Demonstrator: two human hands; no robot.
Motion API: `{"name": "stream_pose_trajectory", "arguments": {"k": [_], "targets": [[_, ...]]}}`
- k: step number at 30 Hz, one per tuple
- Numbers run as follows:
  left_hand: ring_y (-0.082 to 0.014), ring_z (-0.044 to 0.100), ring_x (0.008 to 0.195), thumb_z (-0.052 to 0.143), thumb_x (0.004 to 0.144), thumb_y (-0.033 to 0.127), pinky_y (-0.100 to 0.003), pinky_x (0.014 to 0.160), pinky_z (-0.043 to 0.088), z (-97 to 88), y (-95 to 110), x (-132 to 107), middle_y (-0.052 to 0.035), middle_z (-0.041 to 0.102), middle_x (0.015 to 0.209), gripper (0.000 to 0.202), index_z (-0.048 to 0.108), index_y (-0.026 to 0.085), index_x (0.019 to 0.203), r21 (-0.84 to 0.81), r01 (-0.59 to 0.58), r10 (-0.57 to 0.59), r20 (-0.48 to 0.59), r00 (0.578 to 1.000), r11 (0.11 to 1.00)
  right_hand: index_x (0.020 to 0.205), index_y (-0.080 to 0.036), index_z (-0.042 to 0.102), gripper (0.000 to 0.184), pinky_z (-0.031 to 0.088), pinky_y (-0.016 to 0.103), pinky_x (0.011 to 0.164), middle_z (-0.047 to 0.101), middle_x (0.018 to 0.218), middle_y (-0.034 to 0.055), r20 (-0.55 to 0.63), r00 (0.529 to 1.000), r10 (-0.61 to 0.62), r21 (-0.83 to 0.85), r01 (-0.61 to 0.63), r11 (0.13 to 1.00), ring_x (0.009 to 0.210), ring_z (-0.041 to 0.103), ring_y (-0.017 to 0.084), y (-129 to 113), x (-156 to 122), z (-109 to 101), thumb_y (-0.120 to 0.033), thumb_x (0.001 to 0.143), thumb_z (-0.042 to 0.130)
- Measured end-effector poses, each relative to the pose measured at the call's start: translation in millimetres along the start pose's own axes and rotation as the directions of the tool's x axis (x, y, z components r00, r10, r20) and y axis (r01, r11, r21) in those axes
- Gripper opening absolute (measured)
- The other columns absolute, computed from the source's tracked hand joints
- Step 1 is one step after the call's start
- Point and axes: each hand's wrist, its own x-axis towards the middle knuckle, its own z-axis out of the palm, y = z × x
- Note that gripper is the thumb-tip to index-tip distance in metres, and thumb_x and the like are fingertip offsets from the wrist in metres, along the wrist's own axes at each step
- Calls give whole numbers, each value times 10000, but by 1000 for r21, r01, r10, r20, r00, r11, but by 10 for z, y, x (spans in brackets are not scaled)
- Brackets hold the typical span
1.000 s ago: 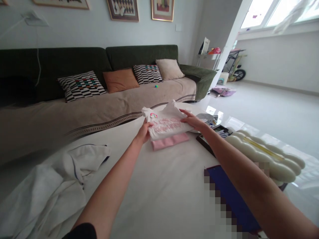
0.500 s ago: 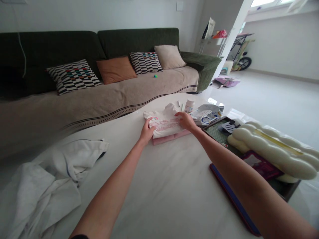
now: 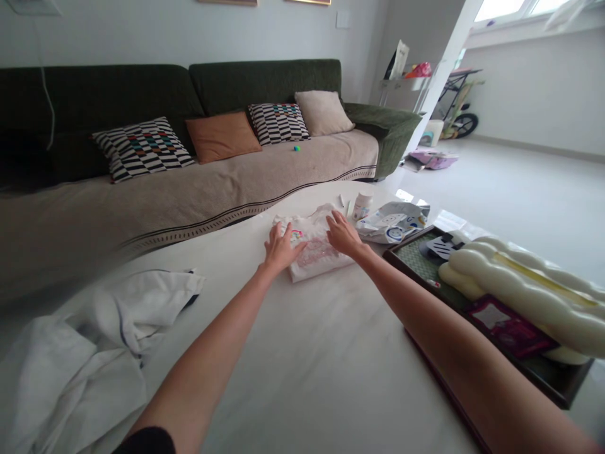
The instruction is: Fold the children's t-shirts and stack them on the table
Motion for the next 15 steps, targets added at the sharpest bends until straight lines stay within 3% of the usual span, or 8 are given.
{"name": "stream_pose_trajectory", "arguments": {"k": [3, 5, 7, 8, 10, 12, 15], "targets": [[-336, 4, 1329, 456, 673, 679, -598, 991, 89, 63, -109, 302, -162, 32, 1465, 940, 146, 162, 1395, 163, -25, -9, 205, 979, 986, 1340, -49, 256, 558, 269, 376, 998, 223, 1419, 173, 152, 986, 62, 12, -65, 998, 1298, 200, 262, 66, 252, 196, -352, 876, 317], [-327, -43, 1331, 392, 652, 738, -630, 973, 55, 111, -184, 440, -139, -14, 1470, 988, 71, 182, 1404, 259, -25, -71, 355, 932, 966, 1340, -53, 263, 607, 281, 390, 989, 272, 1398, 183, 208, 973, 96, 17, -102, 995, 1289, 230, 265, 129, 351, 307, -443, 876, 282], [-319, -65, 1331, 335, 665, 751, -644, 963, 53, 124, -223, 485, -121, -49, 1469, 972, 31, 200, 1406, 297, -35, -101, 432, 896, 954, 1339, -41, 268, 645, 273, 407, 991, 287, 1386, 204, 221, 970, 102, 14, -108, 994, 1286, 238, 276, 151, 364, 347, -485, 871, 266], [-315, -72, 1331, 318, 677, 745, -649, 959, 58, 109, -224, 466, -117, -60, 1467, 958, 12, 205, 1406, 295, -40, -95, 429, 898, 955, 1346, -38, 257, 660, 256, 417, 999, 267, 1394, 211, 216, 970, 108, 7, -112, 994, 1292, 224, 284, 132, 331, 334, -496, 870, 260], [-304, -74, 1332, 301, 711, 720, -654, 955, 69, 31, -203, 330, -114, -59, 1467, 919, -19, 209, 1404, 259, -52, -49, 369, 928, 964, 1367, -76, 233, 684, 221, 445, 1012, 205, 1421, 203, 188, 978, 92, -2, -93, 996, 1302, 194, 298, 14, 176, 257, -537, 863, 249], [-290, -48, 1337, 294, 754, 677, -649, 961, 82, -108, -182, 42, -113, -20, 1471, 858, -23, 215, 1404, 201, -63, 4, 285, 959, 978, 1389, -188, 206, 689, 209, 491, 1005, 139, 1452, 153, 160, 987, 2, 20, -5, 1000, 1308, 169, 313, -194, -90, 161, -601, 839, 244], [-277, 43, 1340, 308, 805, 606, -627, 976, 106, -391, -202, -699, -124, 92, 1465, 770, 12, 224, 1405, 106, -31, 9, 199, 980, 994, 1376, -368, 176, 635, 206, 583, 964, 90, 1474, 54, 167, 967, -191, 75, 180, 981, 1319, 104, 338, -539, -559, 112, -649, 812, 254]]}}
